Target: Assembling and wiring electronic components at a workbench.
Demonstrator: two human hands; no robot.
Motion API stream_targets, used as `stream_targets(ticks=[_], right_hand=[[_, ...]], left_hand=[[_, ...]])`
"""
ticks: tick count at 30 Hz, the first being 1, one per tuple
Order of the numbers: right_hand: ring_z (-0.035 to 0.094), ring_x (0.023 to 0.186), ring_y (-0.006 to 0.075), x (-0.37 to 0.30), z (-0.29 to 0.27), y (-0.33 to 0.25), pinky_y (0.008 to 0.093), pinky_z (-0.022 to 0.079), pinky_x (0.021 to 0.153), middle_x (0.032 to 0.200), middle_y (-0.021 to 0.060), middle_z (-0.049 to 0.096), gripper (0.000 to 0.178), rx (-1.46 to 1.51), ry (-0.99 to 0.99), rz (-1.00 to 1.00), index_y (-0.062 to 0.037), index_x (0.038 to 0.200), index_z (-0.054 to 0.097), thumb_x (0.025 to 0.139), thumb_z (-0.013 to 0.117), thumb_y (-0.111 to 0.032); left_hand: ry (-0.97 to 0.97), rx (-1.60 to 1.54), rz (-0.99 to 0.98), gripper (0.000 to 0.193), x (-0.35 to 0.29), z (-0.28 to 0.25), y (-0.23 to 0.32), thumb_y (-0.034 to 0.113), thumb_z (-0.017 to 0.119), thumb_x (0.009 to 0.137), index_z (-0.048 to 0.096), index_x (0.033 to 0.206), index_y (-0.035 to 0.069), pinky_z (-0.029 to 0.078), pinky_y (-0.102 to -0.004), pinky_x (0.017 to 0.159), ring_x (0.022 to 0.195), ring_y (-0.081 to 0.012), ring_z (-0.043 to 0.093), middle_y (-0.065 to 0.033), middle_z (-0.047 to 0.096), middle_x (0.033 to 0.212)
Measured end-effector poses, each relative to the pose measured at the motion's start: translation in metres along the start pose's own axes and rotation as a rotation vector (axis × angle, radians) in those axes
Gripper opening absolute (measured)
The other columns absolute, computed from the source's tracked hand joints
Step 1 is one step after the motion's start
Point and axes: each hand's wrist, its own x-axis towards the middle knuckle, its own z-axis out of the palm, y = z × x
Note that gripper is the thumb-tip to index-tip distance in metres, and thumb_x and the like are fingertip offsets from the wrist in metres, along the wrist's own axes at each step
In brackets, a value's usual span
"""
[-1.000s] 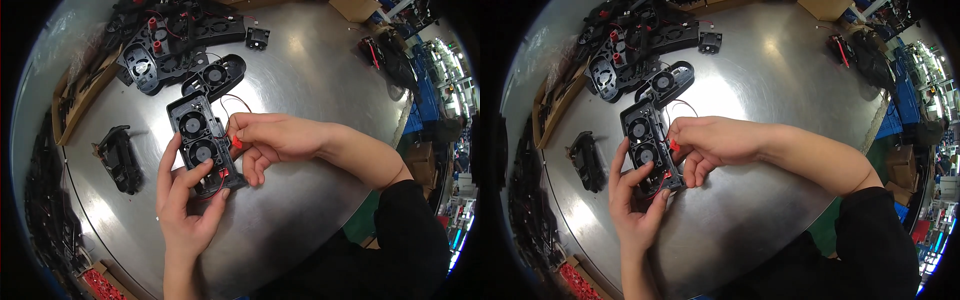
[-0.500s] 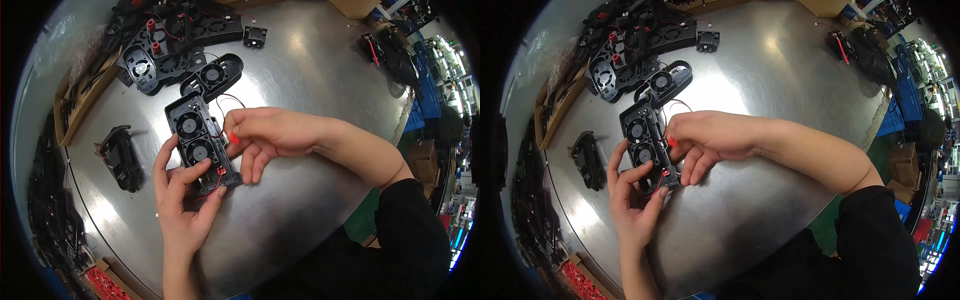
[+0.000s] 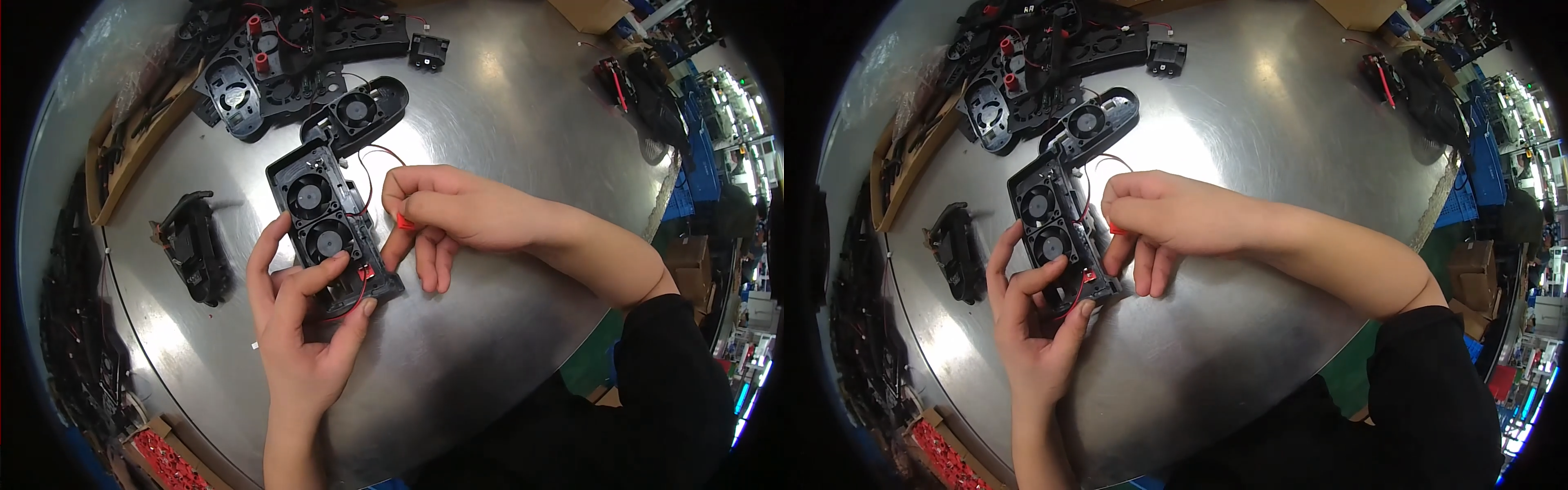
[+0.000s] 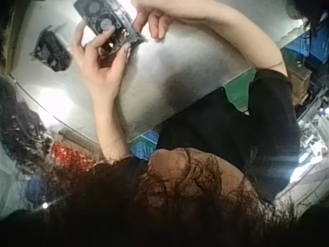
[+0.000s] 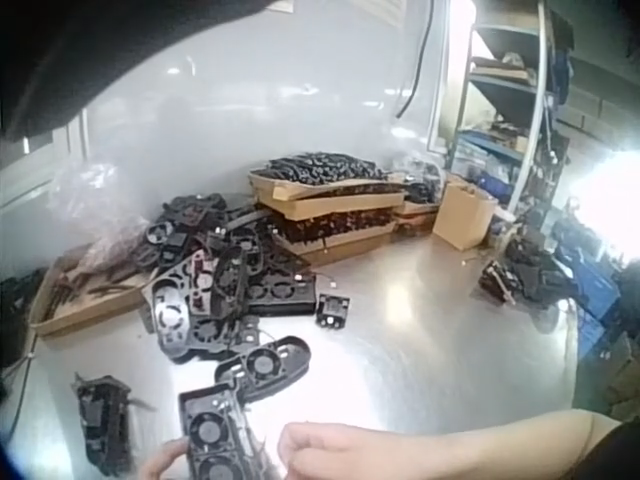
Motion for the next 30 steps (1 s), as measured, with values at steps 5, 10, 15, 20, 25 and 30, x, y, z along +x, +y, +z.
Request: stream_targets(ticks=[5,10,15,20,25,30], right_hand=[[0.075,0.069,0.0215,0.0005,0.0015,0.0002,0.0314,0.062,0.060,0.106,0.0203,0.075,0.012,-0.064,-0.004,-0.013,-0.0085,0.107,0.048,0.107,0.044,-0.020],[0.075,0.068,0.0207,0.0005,0.0004,0.0024,0.0309,0.062,0.059,0.109,0.0192,0.073,0.011,-0.018,0.038,-0.042,-0.0080,0.108,0.049,0.107,0.045,-0.019],[0.074,0.068,0.0210,0.0017,0.0005,0.0039,0.0312,0.061,0.058,0.117,0.0169,0.066,0.012,0.000,0.030,-0.076,-0.0068,0.109,0.049,0.108,0.046,-0.018],[0.075,0.076,0.0230,0.0063,-0.0027,0.0057,0.0338,0.063,0.067,0.117,0.0144,0.060,0.012,0.114,-0.086,-0.032,-0.0060,0.110,0.049,0.110,0.046,-0.018],[0.075,0.085,0.0233,0.0056,0.0007,0.0064,0.0370,0.064,0.076,0.116,0.0126,0.058,0.013,0.082,-0.092,-0.043,-0.0045,0.112,0.048,0.111,0.045,-0.017],[0.075,0.083,0.0233,0.0055,-0.0023,0.0067,0.0361,0.065,0.073,0.117,0.0122,0.058,0.014,0.061,-0.097,-0.055,-0.0039,0.114,0.047,0.112,0.044,-0.017]], left_hand=[[-0.002,0.021,0.014,0.046,0.0001,-0.0003,-0.0010,0.003,0.089,0.076,0.074,0.120,0.006,0.058,-0.0286,0.085,0.097,-0.0161,0.066,-0.0214,0.042,0.160],[0.006,0.023,0.010,0.047,-0.0013,0.0016,0.0003,0.003,0.089,0.077,0.074,0.121,0.007,0.058,-0.0298,0.087,0.098,-0.0167,0.067,-0.0218,0.041,0.160],[-0.014,0.017,0.046,0.047,-0.0005,-0.0010,-0.0047,0.004,0.088,0.078,0.073,0.122,0.006,0.058,-0.0298,0.089,0.097,-0.0166,0.068,-0.0227,0.041,0.161],[-0.052,-0.064,0.009,0.047,0.0022,-0.0040,-0.0047,0.004,0.087,0.078,0.072,0.123,0.005,0.058,-0.0302,0.087,0.093,-0.0151,0.069,-0.0234,0.040,0.162],[-0.059,-0.070,0.013,0.047,0.0029,-0.0049,-0.0046,0.004,0.086,0.079,0.072,0.124,0.005,0.058,-0.0309,0.088,0.097,-0.0160,0.071,-0.0236,0.040,0.162],[-0.062,-0.070,0.016,0.047,0.0046,-0.0009,-0.0051,0.004,0.085,0.079,0.072,0.124,0.005,0.058,-0.0305,0.089,0.097,-0.0160,0.071,-0.0239,0.040,0.162]])
